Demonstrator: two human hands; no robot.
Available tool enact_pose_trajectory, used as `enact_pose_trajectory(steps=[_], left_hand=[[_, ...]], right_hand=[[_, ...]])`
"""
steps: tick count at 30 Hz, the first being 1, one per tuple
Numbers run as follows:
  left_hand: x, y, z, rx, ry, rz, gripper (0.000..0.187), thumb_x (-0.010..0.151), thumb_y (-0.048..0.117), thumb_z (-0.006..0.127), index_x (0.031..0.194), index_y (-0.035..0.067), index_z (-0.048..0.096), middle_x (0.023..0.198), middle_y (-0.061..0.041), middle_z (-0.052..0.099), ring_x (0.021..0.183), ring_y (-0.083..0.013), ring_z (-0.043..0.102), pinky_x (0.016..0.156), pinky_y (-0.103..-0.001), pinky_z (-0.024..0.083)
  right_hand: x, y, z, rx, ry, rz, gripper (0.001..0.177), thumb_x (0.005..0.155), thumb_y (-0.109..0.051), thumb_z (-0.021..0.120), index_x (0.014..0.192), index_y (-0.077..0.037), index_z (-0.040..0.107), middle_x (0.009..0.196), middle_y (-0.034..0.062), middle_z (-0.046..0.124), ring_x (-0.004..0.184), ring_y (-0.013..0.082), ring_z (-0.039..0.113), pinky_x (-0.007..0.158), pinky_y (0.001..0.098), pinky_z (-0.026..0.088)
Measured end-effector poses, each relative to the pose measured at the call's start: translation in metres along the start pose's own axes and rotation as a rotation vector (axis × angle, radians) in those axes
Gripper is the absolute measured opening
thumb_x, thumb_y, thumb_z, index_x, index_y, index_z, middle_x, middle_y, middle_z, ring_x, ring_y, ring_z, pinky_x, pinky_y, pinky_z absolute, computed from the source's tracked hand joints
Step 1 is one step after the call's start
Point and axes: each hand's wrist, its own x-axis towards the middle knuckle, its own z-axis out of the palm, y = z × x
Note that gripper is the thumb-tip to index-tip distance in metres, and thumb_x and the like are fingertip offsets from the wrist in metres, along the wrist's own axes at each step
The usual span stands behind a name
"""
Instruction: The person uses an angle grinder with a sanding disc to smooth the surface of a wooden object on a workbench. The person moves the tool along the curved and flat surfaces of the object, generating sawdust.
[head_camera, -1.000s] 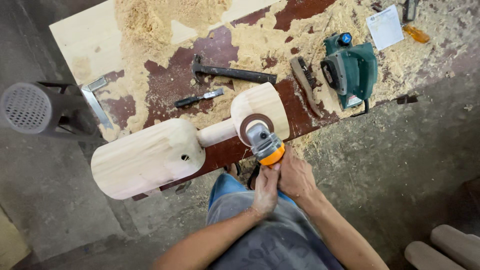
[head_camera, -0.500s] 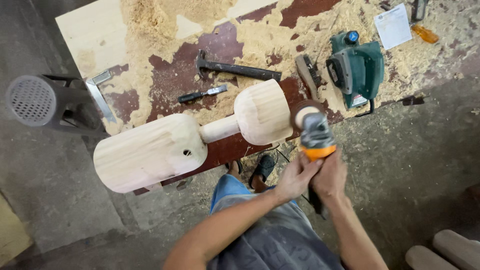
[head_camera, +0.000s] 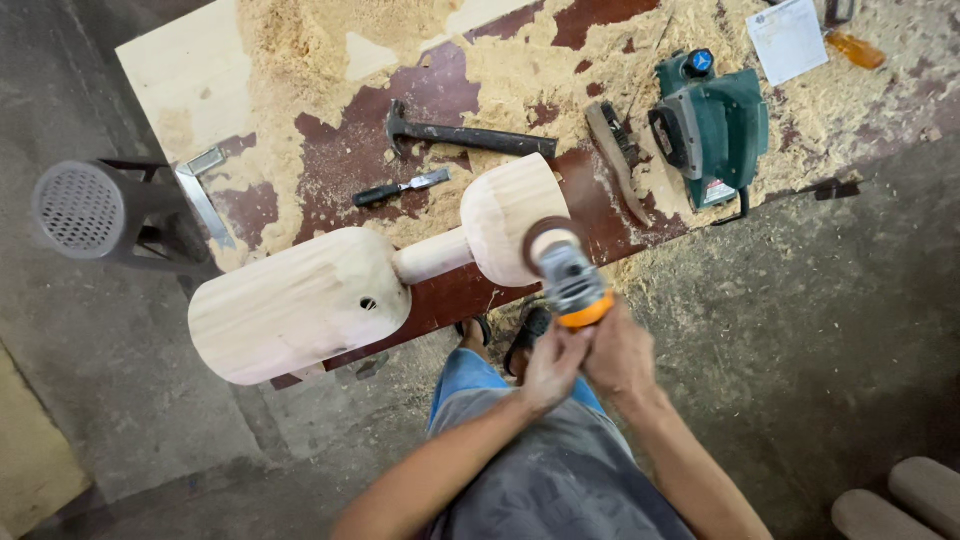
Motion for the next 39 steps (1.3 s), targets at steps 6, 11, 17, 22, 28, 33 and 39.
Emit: enact_pose_trajectory(steps=[6,11,17,22,28,33,39], left_hand=[[0.032,0.027,0.031,0.266,-0.127,-0.104,0.044,0.101,0.038,0.063,0.127,0.003,0.057,0.095,-0.004,0.069,0.086,-0.0134,0.067,0.079,-0.033,0.055],[0.006,0.024,0.017,0.161,-0.063,0.096,0.040,0.101,0.031,0.066,0.126,0.001,0.057,0.095,-0.006,0.068,0.085,-0.0137,0.063,0.077,-0.033,0.055],[-0.028,-0.009,-0.023,0.196,0.173,0.059,0.035,0.099,0.027,0.064,0.118,-0.003,0.061,0.078,-0.005,0.066,0.073,-0.0115,0.057,0.071,-0.028,0.051],[-0.022,-0.019,-0.024,0.231,0.109,0.196,0.035,0.105,0.026,0.062,0.117,-0.007,0.062,0.091,-0.006,0.067,0.084,-0.0125,0.059,0.077,-0.029,0.051],[0.018,0.002,0.008,0.303,-0.120,-0.028,0.044,0.098,0.036,0.064,0.119,-0.002,0.059,0.088,-0.013,0.070,0.076,-0.0238,0.068,0.070,-0.040,0.059],[0.027,0.015,0.021,0.480,-0.170,0.086,0.051,0.102,0.043,0.065,0.128,0.000,0.060,0.103,-0.020,0.074,0.094,-0.0311,0.073,0.086,-0.045,0.058],[-0.012,-0.009,-0.012,0.400,-0.017,0.067,0.048,0.097,0.035,0.063,0.129,-0.001,0.058,0.094,-0.015,0.071,0.085,-0.0246,0.068,0.079,-0.040,0.055]], right_hand=[[0.004,0.028,-0.025,0.109,0.368,-0.113,0.069,0.083,-0.046,0.082,0.118,0.005,0.051,0.095,0.0258,0.072,0.083,0.0439,0.072,0.074,0.0528,0.056],[-0.004,0.026,-0.006,0.165,0.256,-0.076,0.073,0.076,-0.044,0.080,0.122,0.003,0.048,0.092,0.0226,0.073,0.080,0.0422,0.074,0.071,0.0511,0.059],[-0.002,0.013,0.038,-0.027,0.127,-0.371,0.083,0.074,-0.046,0.084,0.128,0.004,0.045,0.095,0.0242,0.072,0.082,0.0426,0.073,0.067,0.0497,0.058],[0.002,0.018,0.040,-0.058,0.107,-0.298,0.085,0.077,-0.047,0.083,0.131,0.005,0.044,0.100,0.0252,0.071,0.084,0.0418,0.073,0.070,0.0490,0.059],[0.008,0.036,0.007,0.190,0.170,-0.001,0.081,0.073,-0.045,0.081,0.129,0.001,0.045,0.101,0.0226,0.072,0.085,0.0405,0.075,0.071,0.0485,0.062],[0.005,0.051,0.000,0.062,0.380,-0.041,0.073,0.083,-0.046,0.087,0.121,0.003,0.049,0.099,0.0255,0.073,0.091,0.0420,0.071,0.077,0.0498,0.056],[0.005,0.042,0.033,0.118,0.050,-0.019,0.087,0.071,-0.049,0.084,0.130,0.002,0.045,0.101,0.0201,0.074,0.087,0.0310,0.075,0.071,0.0395,0.063]])
